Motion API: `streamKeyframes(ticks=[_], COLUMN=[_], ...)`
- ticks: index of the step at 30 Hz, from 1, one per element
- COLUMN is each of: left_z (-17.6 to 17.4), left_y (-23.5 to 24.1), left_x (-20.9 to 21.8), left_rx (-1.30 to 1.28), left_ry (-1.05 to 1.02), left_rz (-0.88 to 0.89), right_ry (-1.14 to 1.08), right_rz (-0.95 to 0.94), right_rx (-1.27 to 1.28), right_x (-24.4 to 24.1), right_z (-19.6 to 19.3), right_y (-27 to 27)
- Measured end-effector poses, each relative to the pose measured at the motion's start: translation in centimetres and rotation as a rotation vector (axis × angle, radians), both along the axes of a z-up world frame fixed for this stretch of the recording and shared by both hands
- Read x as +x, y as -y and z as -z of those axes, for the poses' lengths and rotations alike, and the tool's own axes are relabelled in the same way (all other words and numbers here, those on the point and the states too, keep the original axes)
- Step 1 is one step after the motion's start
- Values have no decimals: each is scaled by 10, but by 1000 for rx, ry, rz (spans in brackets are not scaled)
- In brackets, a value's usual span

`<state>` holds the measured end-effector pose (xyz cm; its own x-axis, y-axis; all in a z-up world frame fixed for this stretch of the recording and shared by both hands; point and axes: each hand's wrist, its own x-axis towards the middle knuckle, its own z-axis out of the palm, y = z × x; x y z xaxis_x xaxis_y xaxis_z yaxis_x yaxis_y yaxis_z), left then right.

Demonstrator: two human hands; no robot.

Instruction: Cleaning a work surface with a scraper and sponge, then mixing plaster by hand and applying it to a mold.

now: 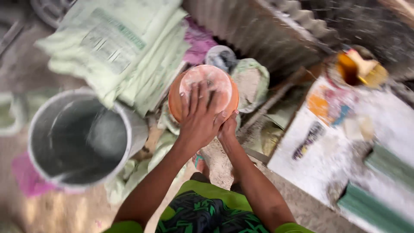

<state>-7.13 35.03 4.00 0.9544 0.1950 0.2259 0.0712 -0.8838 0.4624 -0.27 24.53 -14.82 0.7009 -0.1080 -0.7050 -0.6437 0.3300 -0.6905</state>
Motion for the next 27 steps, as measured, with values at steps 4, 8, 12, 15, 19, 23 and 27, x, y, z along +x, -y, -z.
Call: streamKeyframes(ticks=[4, 8, 12, 15, 19, 23, 27], left_z=[-36, -17, 72, 90, 129, 182, 207], left_y=[7, 25, 107, 162, 245, 306, 351], left_x=[16, 47, 64, 77, 85, 96, 97], left_rx=[108, -726, -1593, -1493, -1318, -717, -443], left_ry=[240, -28, -493, -583, -454, -421, -703], left_rz=[65, 107, 250, 267, 524, 491, 193], right_ry=[142, 585, 963, 665, 219, 216, 189], right_rz=[88, 282, 162, -26, -86, -214, -54], right_rx=[65, 157, 194, 112, -7, -267, -109], right_x=[53, 74, 51, 26, -4, 7, 16], right_z=[-67, -63, -118, -146, -106, -179, -128], right_y=[91, 219, 305, 389, 497, 516, 575])
